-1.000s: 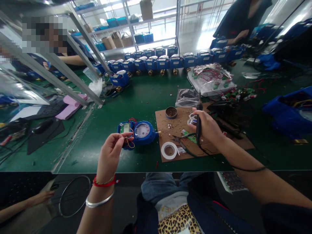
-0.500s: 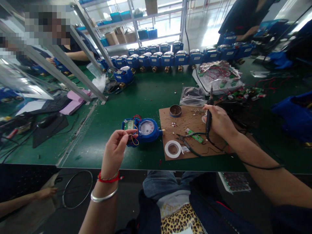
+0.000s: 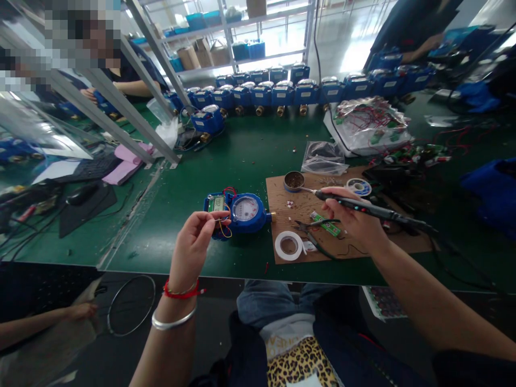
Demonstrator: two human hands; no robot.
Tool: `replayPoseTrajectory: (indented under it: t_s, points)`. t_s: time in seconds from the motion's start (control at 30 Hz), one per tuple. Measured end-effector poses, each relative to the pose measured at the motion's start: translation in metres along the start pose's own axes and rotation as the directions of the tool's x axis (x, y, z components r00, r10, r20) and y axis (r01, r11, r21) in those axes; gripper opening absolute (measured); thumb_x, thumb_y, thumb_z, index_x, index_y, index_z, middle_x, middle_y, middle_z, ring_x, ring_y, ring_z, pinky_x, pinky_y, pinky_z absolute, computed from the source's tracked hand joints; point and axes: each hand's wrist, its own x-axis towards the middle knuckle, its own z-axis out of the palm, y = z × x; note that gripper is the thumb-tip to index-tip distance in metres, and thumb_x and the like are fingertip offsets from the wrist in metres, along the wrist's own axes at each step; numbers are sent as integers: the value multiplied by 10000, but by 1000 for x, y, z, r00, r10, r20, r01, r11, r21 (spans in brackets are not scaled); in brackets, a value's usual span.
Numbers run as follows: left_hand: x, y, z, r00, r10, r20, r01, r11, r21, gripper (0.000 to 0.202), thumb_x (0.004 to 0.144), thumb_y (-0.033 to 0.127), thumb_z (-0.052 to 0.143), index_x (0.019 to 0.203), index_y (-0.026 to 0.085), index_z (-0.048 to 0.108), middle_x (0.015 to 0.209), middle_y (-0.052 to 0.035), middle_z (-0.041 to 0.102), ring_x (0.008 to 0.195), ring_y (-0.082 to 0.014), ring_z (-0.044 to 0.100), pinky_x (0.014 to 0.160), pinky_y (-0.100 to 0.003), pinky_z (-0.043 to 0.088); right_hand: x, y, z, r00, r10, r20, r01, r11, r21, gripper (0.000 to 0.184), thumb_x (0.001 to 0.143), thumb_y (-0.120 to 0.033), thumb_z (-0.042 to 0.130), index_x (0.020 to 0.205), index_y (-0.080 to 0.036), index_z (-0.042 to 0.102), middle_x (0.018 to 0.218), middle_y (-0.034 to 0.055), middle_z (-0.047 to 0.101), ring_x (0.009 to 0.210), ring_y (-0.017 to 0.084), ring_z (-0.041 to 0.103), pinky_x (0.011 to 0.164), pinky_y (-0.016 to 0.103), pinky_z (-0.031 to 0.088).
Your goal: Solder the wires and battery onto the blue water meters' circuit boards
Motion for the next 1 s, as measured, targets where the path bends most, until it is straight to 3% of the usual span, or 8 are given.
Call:
replayPoseTrajectory:
  t_s: [0.13, 0.33, 0.63, 1.0]
  points:
    - [1, 1, -1, 1000, 3, 7, -3, 1000, -5, 141, 933, 314, 505, 882, 182, 507, 1141, -98, 673, 958, -198, 678, 820, -312, 522, -10, 4, 8, 999, 30, -26, -33, 993, -117, 280, 841, -384, 641, 1068, -227, 590, 979, 42, 706, 788, 178, 680, 684, 289, 534]
    - [1, 1, -3, 1000, -13, 15, 14, 1000, -17, 132, 916, 283, 540, 843, 178, 508, 1129, -94, 683, 969, -187, 673, 833, -305, 524, -18, 7, 19, 992, 117, -50, -123, 981, -152, 121, 837, -311, 614, 906, -221, 573, 849, 27, 721, 760, 182, 699, 672, 276, 522]
    - [1, 1, -2, 1000, -26, -1, 26, 999, -43, 117, 903, 260, 549, 828, 178, 511, 1108, -92, 687, 947, -187, 676, 826, -314, 521, -16, 9, 22, 991, 129, -16, -130, 981, -147, 107, 831, -295, 603, 905, -221, 578, 788, 19, 716, 667, 167, 686, 618, 260, 503]
    - [1, 0, -1, 1000, -26, -8, 26, 999, -47, 120, 900, 267, 549, 828, 179, 510, 1115, -98, 685, 956, -198, 678, 837, -328, 522, -14, 8, 21, 992, 123, -3, -122, 985, -121, 112, 837, -298, 602, 911, -218, 573, 791, 11, 713, 689, 155, 686, 633, 245, 497]
